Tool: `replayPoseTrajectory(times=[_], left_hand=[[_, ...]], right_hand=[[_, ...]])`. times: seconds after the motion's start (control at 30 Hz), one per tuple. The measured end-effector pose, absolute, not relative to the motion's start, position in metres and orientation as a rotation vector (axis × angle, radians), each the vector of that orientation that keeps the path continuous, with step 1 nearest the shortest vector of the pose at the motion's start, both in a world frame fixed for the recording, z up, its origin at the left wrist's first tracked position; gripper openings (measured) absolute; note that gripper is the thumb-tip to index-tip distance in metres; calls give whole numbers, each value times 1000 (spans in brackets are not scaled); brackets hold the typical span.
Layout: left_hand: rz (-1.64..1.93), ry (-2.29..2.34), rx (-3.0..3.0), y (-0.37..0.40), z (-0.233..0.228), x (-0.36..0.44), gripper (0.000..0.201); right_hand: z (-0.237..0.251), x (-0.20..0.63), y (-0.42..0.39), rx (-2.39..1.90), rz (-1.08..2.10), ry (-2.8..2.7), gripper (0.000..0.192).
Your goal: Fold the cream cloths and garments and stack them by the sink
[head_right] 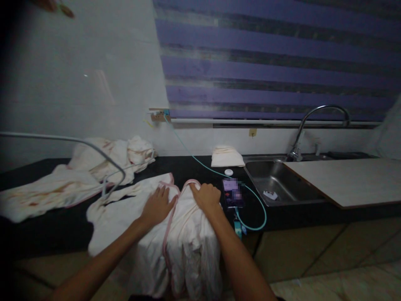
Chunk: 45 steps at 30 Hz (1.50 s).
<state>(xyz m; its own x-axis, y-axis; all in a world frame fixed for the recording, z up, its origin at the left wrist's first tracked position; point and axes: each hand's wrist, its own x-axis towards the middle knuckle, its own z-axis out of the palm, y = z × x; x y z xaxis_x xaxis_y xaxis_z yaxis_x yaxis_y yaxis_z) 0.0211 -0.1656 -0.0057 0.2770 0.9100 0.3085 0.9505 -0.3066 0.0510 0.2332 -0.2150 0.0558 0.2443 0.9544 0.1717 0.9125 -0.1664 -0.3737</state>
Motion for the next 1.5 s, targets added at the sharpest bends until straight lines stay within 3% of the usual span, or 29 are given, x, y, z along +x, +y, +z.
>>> replayPoseTrajectory(times=[0.07,0.17,0.23,0.53,0.73,0.9,1.1,1.23,1.5], left_hand=[[-347,-1773,-2407,-162,-4,24,79],[-279,-1772,-2418,-158,-1,29,82],[-271,-1787,-2411,-156,-1,31,83],[-343,-1849,-2434,-138,-6,33,86],[-324,-1823,-2457,-126,-3,34,84],[-331,-1783,-2454,-117,-8,33,79],[-486,-1431,-2728,-111,-4,6,56],[-703,-1545,-2621,-103,2,-35,63],[-354,-1627,-2514,-130,-7,-133,55]], right_hand=[[64,241,-207,-2103,291,-1787,66],[76,253,-194,-1912,430,-1928,35],[81,258,-186,-1760,457,-1944,27],[52,250,-199,-1896,95,-1629,52],[37,225,-230,-1944,-196,-1647,47],[25,196,-254,-1901,-82,-1858,27],[-1,203,-253,-1803,-109,-1973,47],[-2,231,-234,-1671,-75,-2135,48],[13,266,-190,-1356,95,-2291,52]])
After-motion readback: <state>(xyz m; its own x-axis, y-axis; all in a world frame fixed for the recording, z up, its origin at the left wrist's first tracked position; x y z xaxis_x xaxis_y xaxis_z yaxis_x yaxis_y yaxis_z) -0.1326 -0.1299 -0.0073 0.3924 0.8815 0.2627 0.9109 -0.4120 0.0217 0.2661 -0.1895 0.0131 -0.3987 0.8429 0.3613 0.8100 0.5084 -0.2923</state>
